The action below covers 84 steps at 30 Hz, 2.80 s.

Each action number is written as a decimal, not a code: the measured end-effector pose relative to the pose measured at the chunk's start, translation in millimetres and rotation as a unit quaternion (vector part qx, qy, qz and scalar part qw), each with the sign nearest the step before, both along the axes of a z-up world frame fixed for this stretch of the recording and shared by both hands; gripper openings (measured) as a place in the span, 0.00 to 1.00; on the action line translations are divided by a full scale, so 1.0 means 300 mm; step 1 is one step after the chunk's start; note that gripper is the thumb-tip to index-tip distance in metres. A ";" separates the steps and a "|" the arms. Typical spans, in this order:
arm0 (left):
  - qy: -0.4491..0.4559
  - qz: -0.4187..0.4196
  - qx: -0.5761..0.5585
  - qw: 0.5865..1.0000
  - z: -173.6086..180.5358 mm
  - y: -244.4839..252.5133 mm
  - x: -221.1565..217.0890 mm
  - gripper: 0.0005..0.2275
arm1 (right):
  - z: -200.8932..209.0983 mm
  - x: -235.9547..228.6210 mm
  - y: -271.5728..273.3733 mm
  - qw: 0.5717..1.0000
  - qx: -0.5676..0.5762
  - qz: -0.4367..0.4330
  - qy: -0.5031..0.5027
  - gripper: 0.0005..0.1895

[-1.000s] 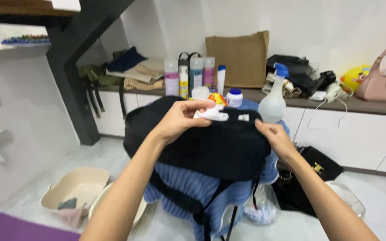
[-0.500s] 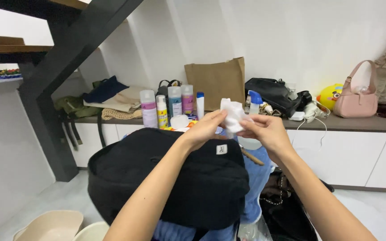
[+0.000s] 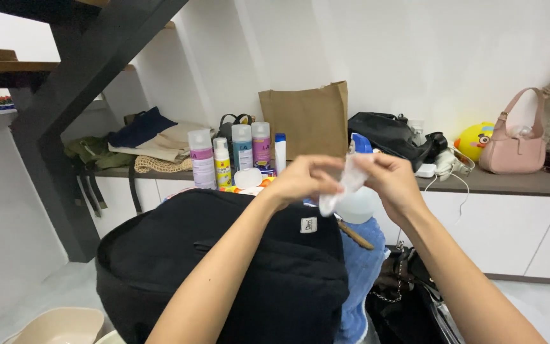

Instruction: The person wipes the exterior and interior surfaces of a black backpack using a white cloth sprayed with a cleaning solution.

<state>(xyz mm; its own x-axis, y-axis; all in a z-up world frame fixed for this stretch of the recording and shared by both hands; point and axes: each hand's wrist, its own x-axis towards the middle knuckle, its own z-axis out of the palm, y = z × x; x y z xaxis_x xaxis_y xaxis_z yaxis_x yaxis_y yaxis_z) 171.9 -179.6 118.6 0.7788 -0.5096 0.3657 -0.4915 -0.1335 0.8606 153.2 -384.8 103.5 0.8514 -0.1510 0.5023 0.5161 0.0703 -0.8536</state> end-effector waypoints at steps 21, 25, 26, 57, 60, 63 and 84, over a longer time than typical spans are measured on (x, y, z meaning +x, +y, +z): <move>0.000 0.097 -0.054 0.994 -0.069 -0.018 0.115 0.12 | -0.067 0.195 -0.028 0.995 0.068 0.078 -0.003 0.05; 0.074 0.007 -0.113 0.991 -0.051 0.017 0.070 0.12 | -0.081 0.161 -0.062 0.952 0.113 0.281 -0.054 0.10; 0.091 -0.010 -0.131 0.987 -0.062 0.018 0.089 0.11 | -0.073 0.140 -0.061 0.929 0.141 0.339 -0.053 0.11; 0.152 0.111 -0.352 0.917 -0.154 0.075 0.233 0.16 | -0.270 0.540 -0.221 0.975 -0.069 -0.211 -0.010 0.33; 0.178 0.082 -0.373 0.907 -0.191 0.083 0.295 0.16 | -0.230 0.594 -0.193 0.964 -0.162 -0.193 0.085 0.56; 0.191 0.062 -0.380 0.903 -0.212 0.089 0.326 0.15 | -0.194 0.653 -0.156 0.963 -0.199 -0.173 0.050 0.50; 0.315 0.008 -0.457 0.832 -0.297 0.176 0.472 0.20 | 0.143 0.052 0.038 0.976 -0.213 0.039 -0.014 0.24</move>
<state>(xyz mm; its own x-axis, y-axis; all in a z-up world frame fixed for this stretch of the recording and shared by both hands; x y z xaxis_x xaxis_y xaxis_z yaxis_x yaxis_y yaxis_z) 313.4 -126.7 29.4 0.9665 -0.2315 0.1112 0.0918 0.7160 0.6921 168.7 -373.3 146.6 0.8373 0.1412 0.5283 0.5465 -0.2483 -0.7998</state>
